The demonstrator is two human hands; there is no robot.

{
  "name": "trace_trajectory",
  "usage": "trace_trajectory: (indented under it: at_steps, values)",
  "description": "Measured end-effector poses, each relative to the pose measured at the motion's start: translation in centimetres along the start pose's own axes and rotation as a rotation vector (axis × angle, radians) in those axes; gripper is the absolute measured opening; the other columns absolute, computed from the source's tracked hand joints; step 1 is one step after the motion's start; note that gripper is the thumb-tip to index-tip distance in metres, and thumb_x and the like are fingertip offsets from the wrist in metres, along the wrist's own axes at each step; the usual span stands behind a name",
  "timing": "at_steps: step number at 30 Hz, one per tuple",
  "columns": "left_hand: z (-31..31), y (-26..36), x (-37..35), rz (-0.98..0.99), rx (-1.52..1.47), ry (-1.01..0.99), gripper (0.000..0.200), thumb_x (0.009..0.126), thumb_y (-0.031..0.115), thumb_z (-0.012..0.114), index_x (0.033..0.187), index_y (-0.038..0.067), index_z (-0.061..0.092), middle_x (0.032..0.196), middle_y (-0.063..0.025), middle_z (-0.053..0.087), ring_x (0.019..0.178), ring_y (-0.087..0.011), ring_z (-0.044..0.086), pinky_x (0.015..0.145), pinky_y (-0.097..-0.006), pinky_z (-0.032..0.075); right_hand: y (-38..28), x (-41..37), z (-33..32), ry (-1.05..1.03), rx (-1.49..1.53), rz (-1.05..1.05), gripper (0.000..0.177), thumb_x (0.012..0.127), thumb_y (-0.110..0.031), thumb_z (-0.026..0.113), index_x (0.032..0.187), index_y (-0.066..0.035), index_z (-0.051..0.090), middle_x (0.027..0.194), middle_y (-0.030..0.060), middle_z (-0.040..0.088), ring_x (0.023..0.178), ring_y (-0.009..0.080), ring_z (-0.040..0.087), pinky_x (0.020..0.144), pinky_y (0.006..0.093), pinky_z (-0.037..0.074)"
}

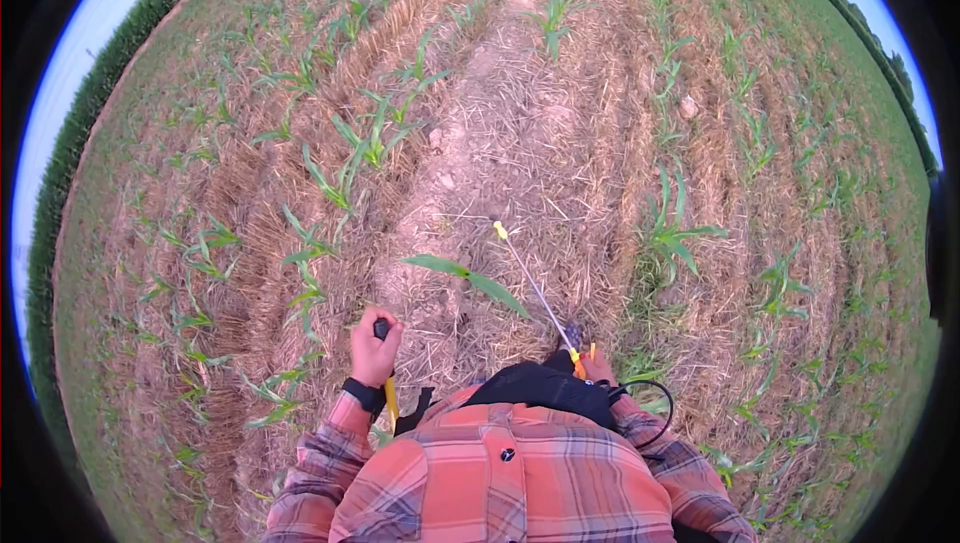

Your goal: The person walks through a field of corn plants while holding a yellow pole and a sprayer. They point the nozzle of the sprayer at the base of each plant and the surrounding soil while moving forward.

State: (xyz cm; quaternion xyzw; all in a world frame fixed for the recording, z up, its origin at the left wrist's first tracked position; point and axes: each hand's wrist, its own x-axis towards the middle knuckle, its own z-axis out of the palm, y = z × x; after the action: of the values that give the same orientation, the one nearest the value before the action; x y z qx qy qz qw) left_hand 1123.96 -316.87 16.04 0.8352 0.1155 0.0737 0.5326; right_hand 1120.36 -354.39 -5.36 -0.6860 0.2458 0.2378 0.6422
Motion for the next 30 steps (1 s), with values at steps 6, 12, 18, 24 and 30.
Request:
trace_trajectory:
  at_steps: [6,12,18,24,30]
  values:
    - [8.5,0.4,4.9,0.070,0.197,0.024,0.011,0.072,0.013,0.055,0.077,0.007,0.048,0.061,-0.0096,0.052,0.056,-0.0206,0.053,0.053,-0.0312,0.041,-0.9,9.6,-10.3,0.152,0.013,-0.070,0.022,0.084,-0.028,0.042,0.089,-0.007,0.036,0.061,0.0079,0.048,0.042,0.0163,0.048,0.035,0.0270,0.039]
    - [13.0,4.0,6.5,-0.037,0.194,0.015,0.016,0.074,0.020,0.057,0.079,0.008,0.047,0.061,-0.0098,0.052,0.056,-0.0229,0.053,0.052,-0.0327,0.041,-6.2,10.8,-21.0,0.318,0.215,0.197,0.030,0.083,-0.040,0.036,0.088,-0.010,0.035,0.052,0.0080,0.046,0.035,0.0177,0.044,0.027,0.0263,0.033]
    - [9.7,11.9,4.1,0.102,0.221,0.177,0.016,0.073,0.015,0.061,0.076,0.007,0.047,0.056,-0.0041,0.047,0.049,-0.0133,0.047,0.047,-0.0277,0.038,-6.5,14.6,-28.1,0.474,0.308,0.173,0.029,0.084,-0.039,0.036,0.088,-0.010,0.036,0.051,0.0082,0.045,0.034,0.0179,0.043,0.027,0.0263,0.032]
    - [8.7,17.2,3.8,0.015,0.094,0.276,0.011,0.076,0.008,0.054,0.073,0.004,0.045,0.057,-0.0010,0.045,0.049,-0.0063,0.039,0.045,-0.0221,0.032,-5.1,15.8,-33.6,0.576,0.398,0.094,0.029,0.084,-0.038,0.035,0.089,-0.010,0.036,0.051,0.0084,0.045,0.033,0.0181,0.042,0.027,0.0263,0.031]
    - [17.0,7.6,17.7,0.028,0.168,0.127,0.013,0.078,0.013,0.053,0.074,0.004,0.046,0.053,-0.0018,0.042,0.048,-0.0082,0.039,0.044,-0.0245,0.032,-10.2,19.0,-28.9,0.625,0.261,0.074,0.025,0.085,-0.033,0.035,0.090,-0.009,0.037,0.053,0.0104,0.047,0.033,0.0177,0.042,0.027,0.0268,0.032]
